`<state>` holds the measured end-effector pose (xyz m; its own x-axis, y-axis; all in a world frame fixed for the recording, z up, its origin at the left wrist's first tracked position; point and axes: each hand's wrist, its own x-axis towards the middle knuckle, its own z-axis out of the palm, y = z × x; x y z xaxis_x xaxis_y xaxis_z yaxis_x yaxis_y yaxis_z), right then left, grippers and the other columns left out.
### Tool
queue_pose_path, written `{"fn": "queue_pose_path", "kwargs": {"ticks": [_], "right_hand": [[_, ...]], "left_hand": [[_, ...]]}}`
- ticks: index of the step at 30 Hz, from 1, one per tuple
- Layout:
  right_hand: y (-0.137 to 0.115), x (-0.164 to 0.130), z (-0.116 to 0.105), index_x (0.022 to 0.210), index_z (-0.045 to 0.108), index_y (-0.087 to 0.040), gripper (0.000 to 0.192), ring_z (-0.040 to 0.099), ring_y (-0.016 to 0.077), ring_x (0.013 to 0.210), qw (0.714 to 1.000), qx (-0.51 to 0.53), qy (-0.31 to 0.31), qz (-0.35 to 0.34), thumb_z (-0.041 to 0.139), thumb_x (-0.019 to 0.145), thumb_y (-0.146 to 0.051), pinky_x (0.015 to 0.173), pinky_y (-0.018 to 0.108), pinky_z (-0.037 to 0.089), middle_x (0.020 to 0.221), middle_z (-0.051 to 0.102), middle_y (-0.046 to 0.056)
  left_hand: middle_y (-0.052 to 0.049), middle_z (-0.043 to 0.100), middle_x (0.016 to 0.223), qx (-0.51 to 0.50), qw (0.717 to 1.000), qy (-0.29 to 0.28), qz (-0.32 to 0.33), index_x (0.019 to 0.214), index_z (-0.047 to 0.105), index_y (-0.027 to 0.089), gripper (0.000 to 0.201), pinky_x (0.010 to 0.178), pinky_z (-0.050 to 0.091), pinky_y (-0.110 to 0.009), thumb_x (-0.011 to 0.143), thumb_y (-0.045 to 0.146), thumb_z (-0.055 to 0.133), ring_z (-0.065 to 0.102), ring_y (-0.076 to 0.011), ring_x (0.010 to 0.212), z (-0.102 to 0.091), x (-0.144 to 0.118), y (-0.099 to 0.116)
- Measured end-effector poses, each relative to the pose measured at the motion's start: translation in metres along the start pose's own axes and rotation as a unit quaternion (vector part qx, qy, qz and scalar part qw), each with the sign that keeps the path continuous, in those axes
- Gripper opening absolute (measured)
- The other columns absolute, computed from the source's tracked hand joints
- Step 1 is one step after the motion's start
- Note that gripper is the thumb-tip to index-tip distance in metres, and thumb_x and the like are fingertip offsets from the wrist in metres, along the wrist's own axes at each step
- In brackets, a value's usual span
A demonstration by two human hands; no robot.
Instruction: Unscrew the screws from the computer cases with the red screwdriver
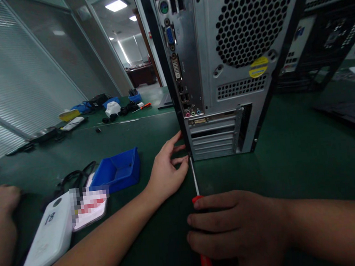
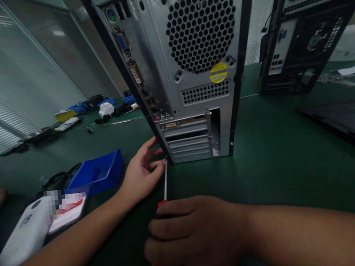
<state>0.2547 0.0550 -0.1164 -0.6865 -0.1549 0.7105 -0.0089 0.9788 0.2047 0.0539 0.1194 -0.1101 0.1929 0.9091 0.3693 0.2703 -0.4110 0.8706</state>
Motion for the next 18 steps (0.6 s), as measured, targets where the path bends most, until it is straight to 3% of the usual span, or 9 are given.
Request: {"fn": "queue_pose_path", "kwargs": {"ticks": [10, 18], "right_hand": [[0.0006, 0.0031, 0.0050, 0.096, 0.076, -0.026, 0.015, 0.067, 0.0136, 0.103, 0.999, 0.011, 0.029, 0.016, 0.073, 0.086, -0.037, 0.104, 0.033, 0.055, 0.107, 0.073, -0.004], [-0.0029, 0.0028, 0.0012, 0.100, 0.076, -0.021, 0.028, 0.065, 0.0120, 0.106, 0.999, -0.003, 0.023, 0.040, 0.074, 0.085, -0.044, 0.109, 0.032, 0.053, 0.107, 0.073, -0.006]], "left_hand": [[-0.011, 0.049, 0.153, 0.005, 1.000, -0.003, 0.005, 0.152, 0.041, 0.029, 0.072, 0.090, 0.068, -0.026, 0.086, 0.015, 0.066, 0.062, -0.0213, 0.129, -0.0006, 0.0010, 0.0007], [-0.011, 0.049, 0.152, 0.007, 1.000, -0.001, 0.010, 0.152, 0.041, 0.029, 0.073, 0.089, 0.067, -0.024, 0.085, 0.015, 0.067, 0.062, -0.0204, 0.128, -0.0004, 0.0015, -0.0027]]}}
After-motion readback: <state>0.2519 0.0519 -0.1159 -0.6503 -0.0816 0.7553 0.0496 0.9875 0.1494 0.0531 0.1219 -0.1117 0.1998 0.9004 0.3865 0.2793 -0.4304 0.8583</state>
